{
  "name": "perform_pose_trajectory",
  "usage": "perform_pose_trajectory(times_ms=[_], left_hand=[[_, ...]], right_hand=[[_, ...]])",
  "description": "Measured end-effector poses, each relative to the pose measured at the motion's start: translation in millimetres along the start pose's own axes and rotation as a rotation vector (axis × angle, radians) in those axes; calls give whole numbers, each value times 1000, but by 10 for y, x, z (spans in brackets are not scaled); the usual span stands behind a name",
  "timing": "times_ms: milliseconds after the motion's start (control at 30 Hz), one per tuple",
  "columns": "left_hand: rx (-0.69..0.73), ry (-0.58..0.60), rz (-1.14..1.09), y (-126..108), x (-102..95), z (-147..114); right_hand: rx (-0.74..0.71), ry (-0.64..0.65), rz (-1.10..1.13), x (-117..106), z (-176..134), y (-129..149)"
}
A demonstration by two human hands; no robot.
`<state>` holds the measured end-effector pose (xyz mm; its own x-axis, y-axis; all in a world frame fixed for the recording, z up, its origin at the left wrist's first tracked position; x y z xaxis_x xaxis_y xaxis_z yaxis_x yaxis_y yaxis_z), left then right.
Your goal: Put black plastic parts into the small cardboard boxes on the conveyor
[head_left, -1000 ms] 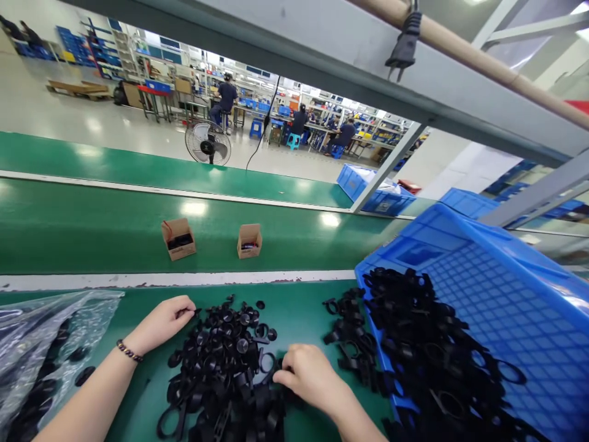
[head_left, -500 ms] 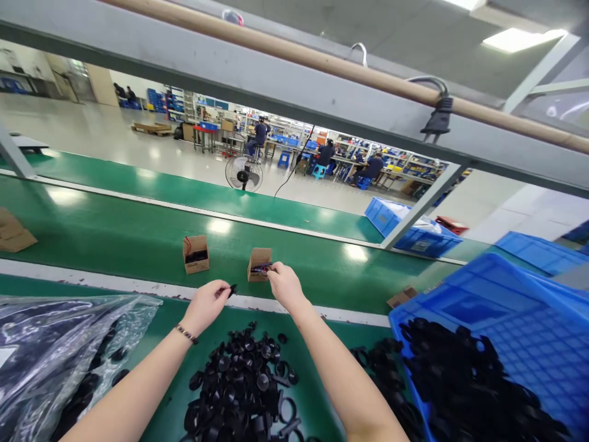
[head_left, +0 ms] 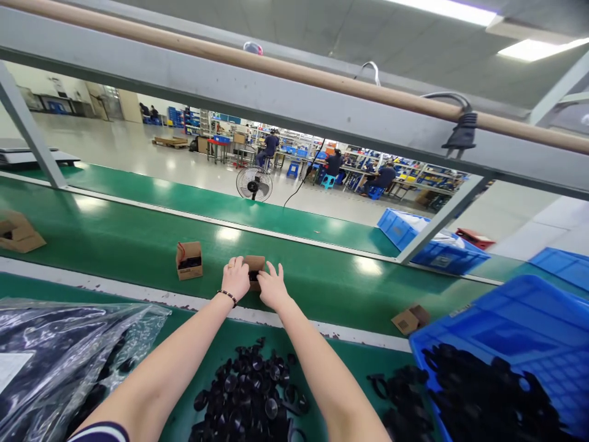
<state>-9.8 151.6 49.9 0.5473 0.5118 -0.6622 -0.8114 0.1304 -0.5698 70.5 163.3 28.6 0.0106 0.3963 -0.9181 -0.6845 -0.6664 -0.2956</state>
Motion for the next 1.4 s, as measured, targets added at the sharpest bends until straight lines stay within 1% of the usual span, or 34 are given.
perform_pose_trajectory(times_ms=[67, 133, 200, 267, 333, 433, 500, 600, 667, 767, 833, 967, 1100, 1200, 1300, 1367, 1400], left_hand=[[-26, -21, 26, 83, -110, -74], [-37, -56, 16, 149, -287, -188], [-22, -78, -39, 183, -488, -357], [-7, -48, -119, 199, -661, -576], [-18, 47, -204, 208, -772, -832], [-77, 247, -275, 204, -848, -1250], [-113, 396, -272, 177, -854, -1528], [-116, 617, -259, 93, -815, -1916], [-112, 694, -254, 55, -800, -2113], [-123, 726, -262, 29, -753, -2304], [-128, 725, -262, 9, -688, -2377], [-172, 688, -220, 22, -555, -2427], [-218, 720, -290, 42, -491, -2466], [-248, 749, -391, 58, -541, -2451], [-274, 746, -511, 43, -651, -2336], [-288, 697, -603, 20, -733, -2184], [-299, 656, -643, 21, -764, -2088]], right_hand=[[59, -92, 41, -199, -105, -41], [117, -174, 86, -390, -288, -112], [162, -217, 136, -531, -533, -198], [195, -214, 190, -617, -818, -290], [222, -166, 242, -662, -1126, -374], [270, -50, 308, -701, -1607, -469], [300, 32, 351, -724, -1920, -499], [313, 148, 402, -742, -2329, -474], [308, 206, 421, -747, -2538, -426], [305, 239, 428, -769, -2727, -348], [299, 248, 432, -786, -2776, -281], [286, 300, 446, -795, -2801, -151], [305, 361, 428, -832, -2850, -107], [317, 439, 384, -825, -2911, -58], [290, 550, 337, -712, -2968, 86], [290, 607, 279, -591, -3000, 167], [317, 629, 233, -522, -3019, 172]])
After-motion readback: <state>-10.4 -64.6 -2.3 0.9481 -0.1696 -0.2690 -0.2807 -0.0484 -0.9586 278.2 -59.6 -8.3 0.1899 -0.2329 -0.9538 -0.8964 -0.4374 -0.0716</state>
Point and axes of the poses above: each hand's wrist, its own z-axis towards the middle knuckle, its own x-axis out of the palm, y = z × x, the point moved 10 cm from there along z, towards the middle knuckle, and after that the axes turned 14 degrees about -z, right-handed, at the moved point
